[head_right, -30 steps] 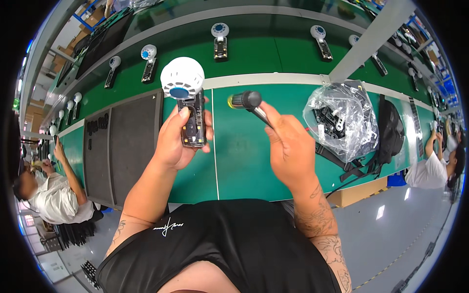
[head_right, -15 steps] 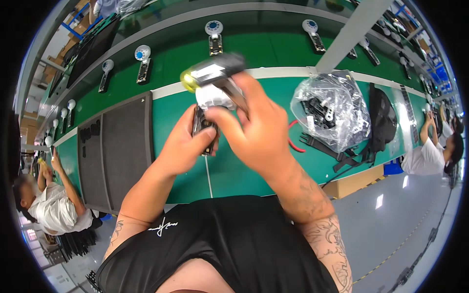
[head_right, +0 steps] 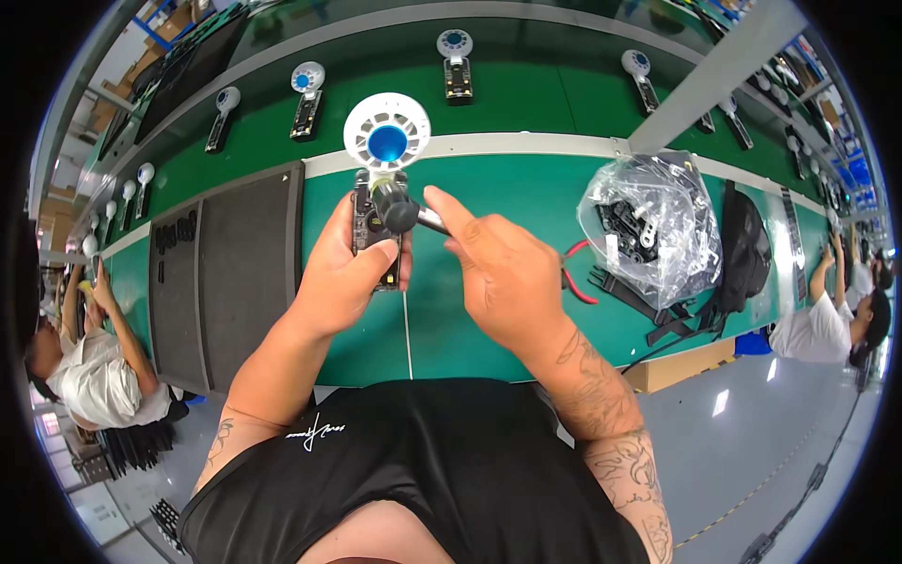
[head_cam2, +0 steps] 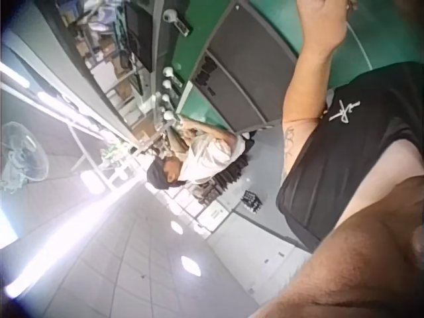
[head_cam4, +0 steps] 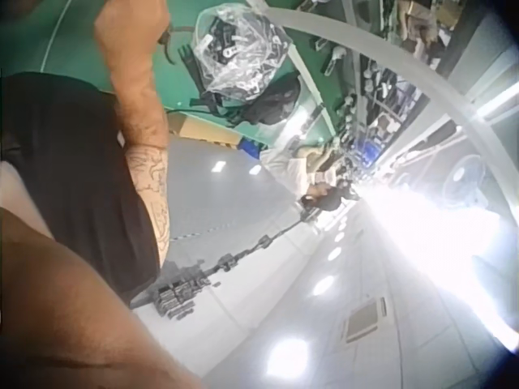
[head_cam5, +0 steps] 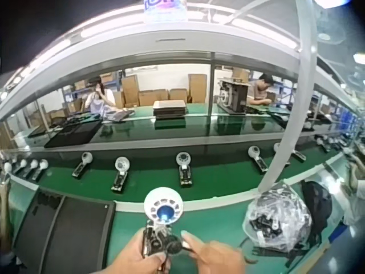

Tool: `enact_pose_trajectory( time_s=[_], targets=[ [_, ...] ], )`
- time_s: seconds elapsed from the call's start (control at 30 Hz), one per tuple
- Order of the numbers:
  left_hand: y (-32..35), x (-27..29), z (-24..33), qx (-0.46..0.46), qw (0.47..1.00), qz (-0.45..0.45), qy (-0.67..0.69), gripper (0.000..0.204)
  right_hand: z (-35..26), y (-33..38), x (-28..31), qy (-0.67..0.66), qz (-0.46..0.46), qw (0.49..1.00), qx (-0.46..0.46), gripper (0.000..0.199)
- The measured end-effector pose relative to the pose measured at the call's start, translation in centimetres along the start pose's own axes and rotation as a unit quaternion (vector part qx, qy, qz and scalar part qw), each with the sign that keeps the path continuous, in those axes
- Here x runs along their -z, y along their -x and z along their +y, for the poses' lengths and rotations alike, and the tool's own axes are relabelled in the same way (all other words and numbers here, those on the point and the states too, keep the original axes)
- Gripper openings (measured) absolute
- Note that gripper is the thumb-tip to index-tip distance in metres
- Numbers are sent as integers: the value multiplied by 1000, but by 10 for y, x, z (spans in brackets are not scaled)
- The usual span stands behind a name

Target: Assembling small electronic devices by attaching circular components to circuit boards and tapping them into place using a small hammer.

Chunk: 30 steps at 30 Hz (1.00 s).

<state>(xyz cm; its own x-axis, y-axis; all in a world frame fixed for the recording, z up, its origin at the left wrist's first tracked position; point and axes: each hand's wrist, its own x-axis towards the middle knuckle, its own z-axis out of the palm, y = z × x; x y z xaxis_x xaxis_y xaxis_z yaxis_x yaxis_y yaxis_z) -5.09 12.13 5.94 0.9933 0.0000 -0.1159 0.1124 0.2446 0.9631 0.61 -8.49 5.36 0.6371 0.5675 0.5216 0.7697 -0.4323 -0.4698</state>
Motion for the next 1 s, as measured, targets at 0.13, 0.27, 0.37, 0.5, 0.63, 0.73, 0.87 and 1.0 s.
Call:
enact_pose_trajectory(
  time_s=[0.13,0.27,0.37,0.5,0.63,0.73,0.87,1.0],
  targets=[
    [-3,1,-6,-32,999,9,14,44,-7,-1,6,-28,15,999,-19,37],
    [-7,4,-6,-33,999,27,-9,42,-14,-3,16,-57,26,998,-32,38],
    [-5,1,-3,-40,998,32,-21,42,-12,-2,16,-58,39,998,-5,40],
    [-2,-4,0,-67,997,22,-33,42,0,2,10,-34,69,993,85,45],
    [-5,1,-4,-50,998,38,5,41,14,4,-5,-44,55,997,23,43],
    [-4,0,-4,-48,998,36,-8,38,16,14,-10,-50,43,997,-33,41],
    [-18,4,-2,-40,999,20,13,35,27,15,-6,-59,66,992,-92,39],
    [-9,20,-15,38,991,-1,126,37,23,39,-1,-100,115,969,-194,34]
  ],
)
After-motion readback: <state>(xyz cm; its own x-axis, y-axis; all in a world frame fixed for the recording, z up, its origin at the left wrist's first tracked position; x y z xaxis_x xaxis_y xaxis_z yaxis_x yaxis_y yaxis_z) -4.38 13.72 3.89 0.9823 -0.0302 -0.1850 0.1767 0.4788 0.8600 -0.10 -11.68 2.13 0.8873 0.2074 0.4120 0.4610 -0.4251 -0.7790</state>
